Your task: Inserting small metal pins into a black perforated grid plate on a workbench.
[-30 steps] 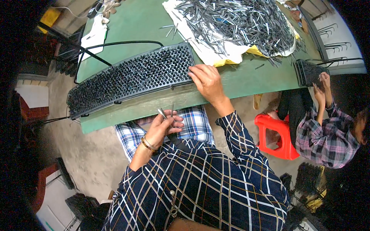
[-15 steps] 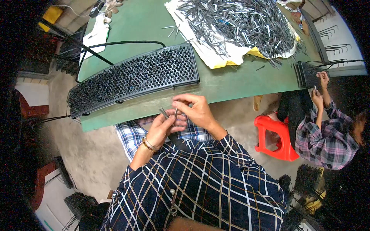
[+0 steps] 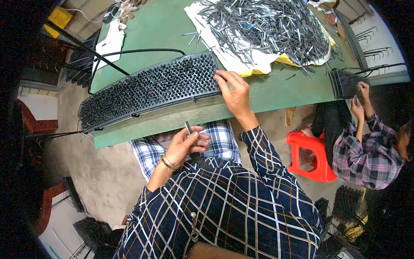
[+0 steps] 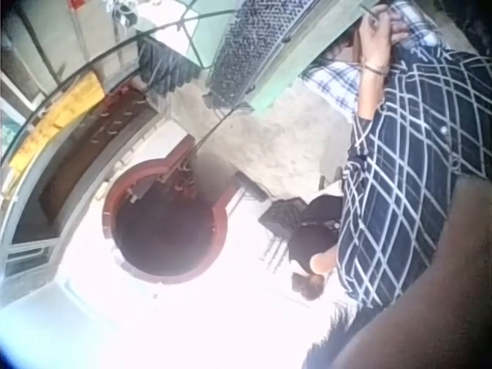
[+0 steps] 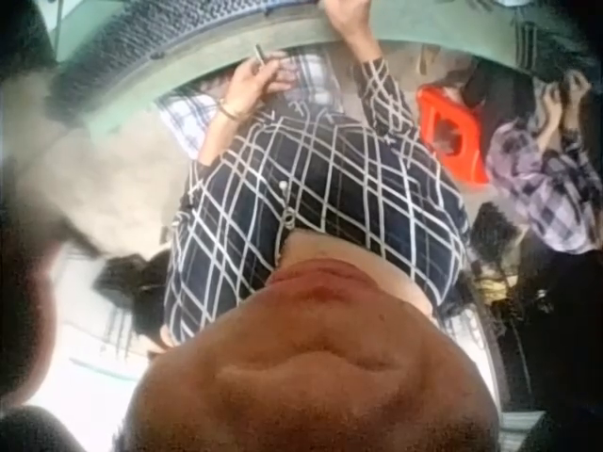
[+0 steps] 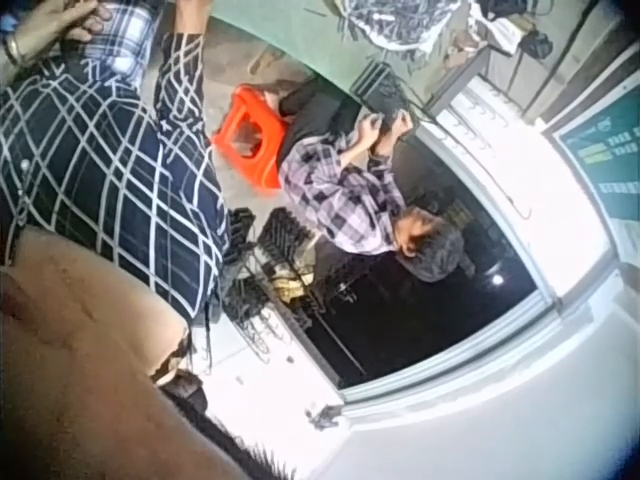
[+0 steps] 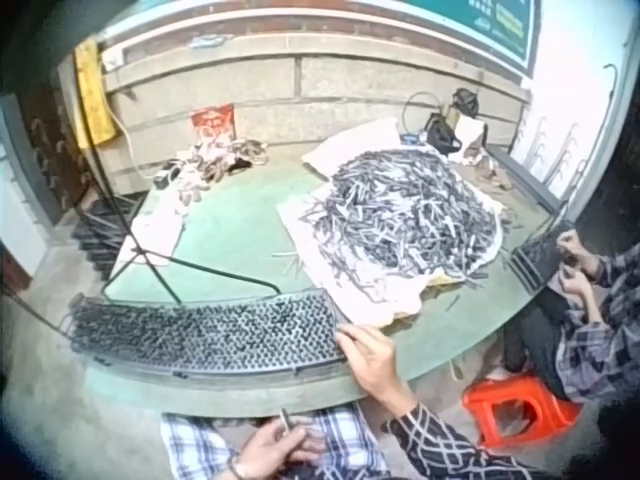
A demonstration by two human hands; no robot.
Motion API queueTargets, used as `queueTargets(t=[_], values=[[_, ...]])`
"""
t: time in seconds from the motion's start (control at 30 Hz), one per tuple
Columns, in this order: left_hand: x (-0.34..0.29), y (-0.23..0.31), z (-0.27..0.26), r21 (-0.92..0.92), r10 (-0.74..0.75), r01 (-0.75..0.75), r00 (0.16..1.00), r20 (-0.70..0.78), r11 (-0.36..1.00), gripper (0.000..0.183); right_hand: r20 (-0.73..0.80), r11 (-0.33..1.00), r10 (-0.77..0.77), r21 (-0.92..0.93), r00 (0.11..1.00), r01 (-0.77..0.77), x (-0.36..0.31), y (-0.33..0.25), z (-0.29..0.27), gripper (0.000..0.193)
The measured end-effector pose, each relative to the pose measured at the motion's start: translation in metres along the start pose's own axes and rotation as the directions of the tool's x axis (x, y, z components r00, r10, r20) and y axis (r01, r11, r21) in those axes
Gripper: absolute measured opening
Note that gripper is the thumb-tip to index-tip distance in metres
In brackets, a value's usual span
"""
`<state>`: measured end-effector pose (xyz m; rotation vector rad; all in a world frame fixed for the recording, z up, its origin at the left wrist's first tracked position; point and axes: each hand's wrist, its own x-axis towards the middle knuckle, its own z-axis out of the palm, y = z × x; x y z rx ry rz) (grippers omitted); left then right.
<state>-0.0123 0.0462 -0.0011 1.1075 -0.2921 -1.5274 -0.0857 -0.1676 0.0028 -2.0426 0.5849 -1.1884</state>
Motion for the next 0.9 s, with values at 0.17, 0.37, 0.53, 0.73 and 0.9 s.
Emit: queueTargets(t=[0.17, 0.37, 0.53, 0.73, 0.9], values=[[0.001, -0.004, -0.001, -0.078, -0.013, 0.010, 0.999, -0.040, 0.997, 0.028, 0.045, 0.973, -0.168, -0.151, 0.985, 0.173, -0.008, 0.005, 0.004, 0.013], [-0.002, 0.004, 0.003, -0.054, -0.043, 0.041, 0.998, -0.034, 0.998, 0.029, 0.049, 0.930, -0.205, -0.301, 0.977, 0.210, -0.013, 0.003, 0.001, 0.017], [0.002, 0.008, 0.002, -0.016, -0.025, 0.026, 1.000, 0.012, 1.000, 0.029, 0.367, 0.960, 0.193, 0.122, 0.910, -0.252, -0.031, -0.032, -0.003, 0.018], [0.008, 0.004, 0.010, 0.089, -0.012, 0.003, 0.995, 0.100, 0.996, 0.032, 0.720, 0.787, 0.191, 0.294, 0.668, -0.542, -0.055, -0.046, -0.004, 0.020], [0.012, 0.000, 0.006, 0.179, -0.005, -0.013, 0.995, 0.100, 0.984, 0.047, 0.684, 0.615, 0.361, 0.335, 0.633, -0.713, -0.044, -0.040, -0.009, 0.016]])
